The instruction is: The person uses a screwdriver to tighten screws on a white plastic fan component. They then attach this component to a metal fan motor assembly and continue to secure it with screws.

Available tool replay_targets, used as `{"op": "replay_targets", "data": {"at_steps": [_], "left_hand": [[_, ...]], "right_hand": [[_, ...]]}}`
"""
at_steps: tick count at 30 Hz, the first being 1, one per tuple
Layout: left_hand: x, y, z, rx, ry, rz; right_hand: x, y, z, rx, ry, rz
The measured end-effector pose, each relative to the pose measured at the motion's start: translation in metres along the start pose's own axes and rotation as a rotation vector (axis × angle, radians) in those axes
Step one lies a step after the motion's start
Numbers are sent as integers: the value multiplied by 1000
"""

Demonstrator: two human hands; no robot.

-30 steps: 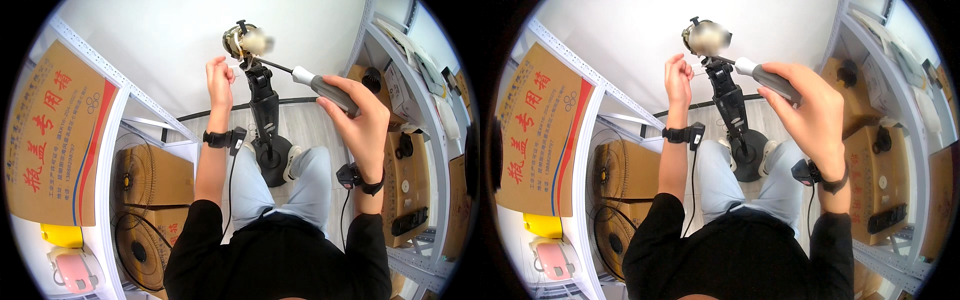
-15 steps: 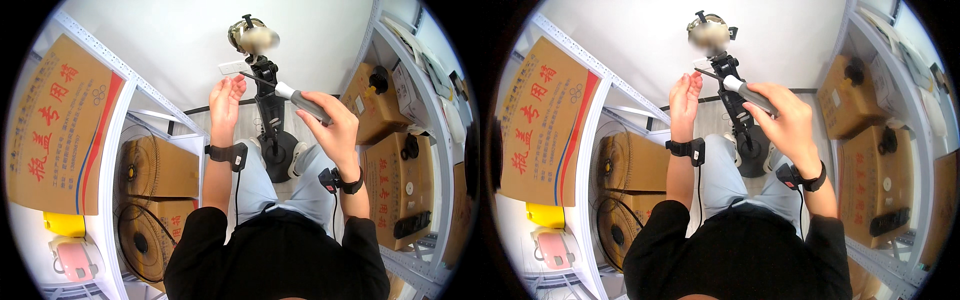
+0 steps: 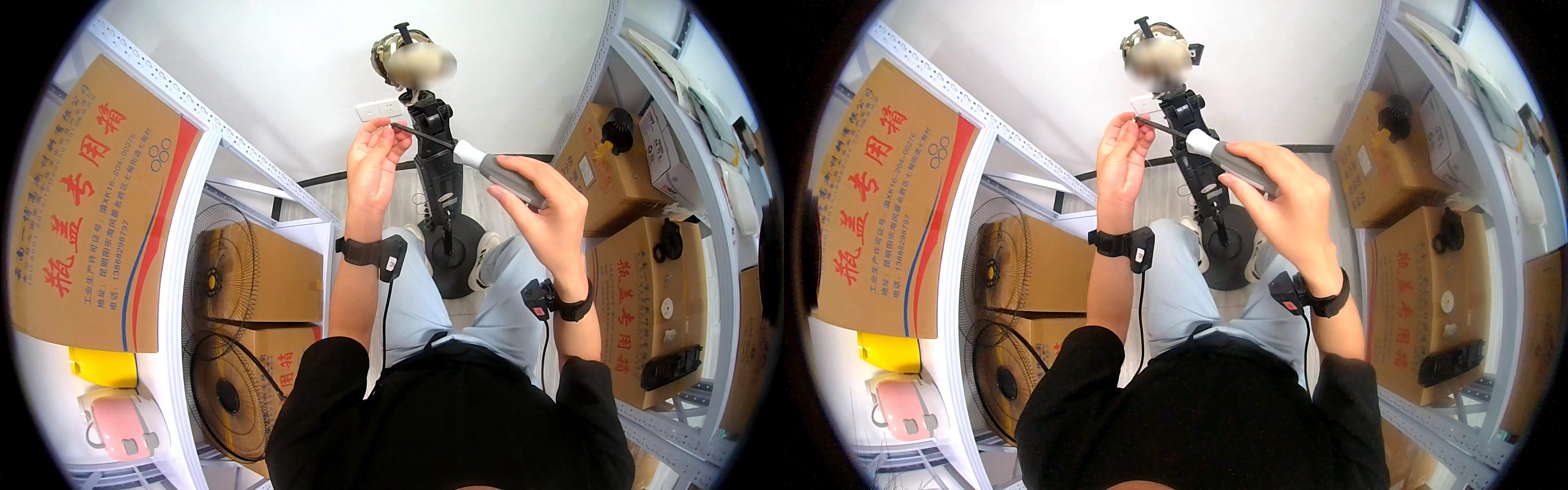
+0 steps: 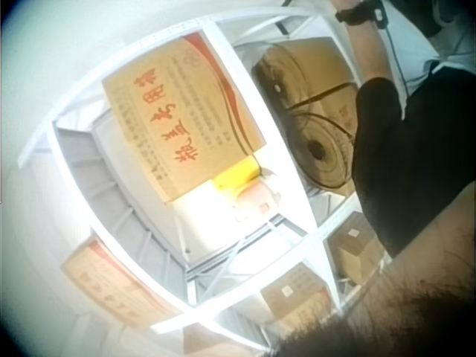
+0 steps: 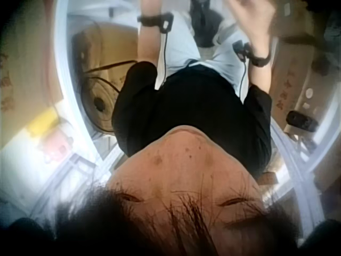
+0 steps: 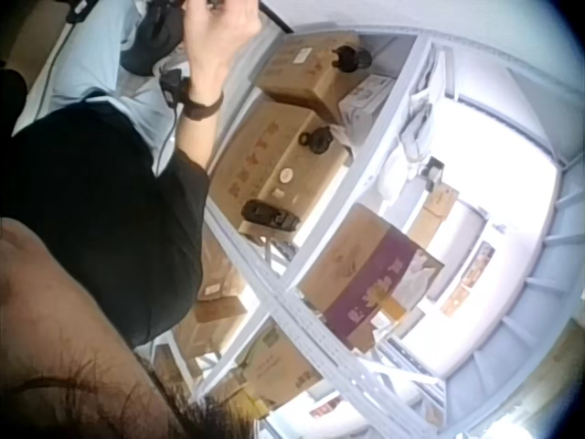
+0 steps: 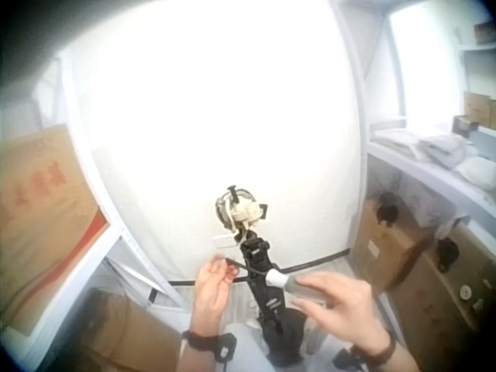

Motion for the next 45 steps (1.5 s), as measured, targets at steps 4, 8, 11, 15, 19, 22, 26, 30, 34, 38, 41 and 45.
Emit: {"op": "replay_targets", "data": {"at_steps": [4,8,11,15,19,22,26,30,34,38,41,45], "left_hand": [[-3,-5,-2,1,-17,-49],[-6,-1,-2,-22,-57,-63],[-8,-1,1,-36,-125,-129],[-16,-1,6,-206,-191,-179],[-19,24,13,-238,-142,-216],[-24,59,21,-216,-67,-222],[-51,50,37,-641,355,-68],[-81,65,52,-1218,893,-171],[-113,64,48,-1012,509,-395],[-115,69,44,-1138,474,-471],[-117,66,39,-1221,510,-443],[-120,59,36,-1242,523,-394]], "right_hand": [[0,-4,5,-8,49,-38],[-3,-11,8,18,2,-56],[-4,-15,7,108,-91,-74],[-3,-20,11,198,-147,-96],[-5,-24,10,100,-125,-6],[-10,-30,8,94,-212,148],[-23,-38,0,156,-148,273],[-48,-36,4,220,-199,280],[-62,-29,2,229,-210,241],[-70,-22,3,245,-237,221],[-72,-17,5,232,-206,190],[-74,-15,5,245,-206,175]]}}
Point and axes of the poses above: each hand's wrist, its own x-axis away from the middle knuckle, its own y-axis out of the palm, z = x × y, the point moved 4 cm from there along -x, towards the middle knuckle, and after that the axes turned 6 degrees about x, right-handed, at the moved point
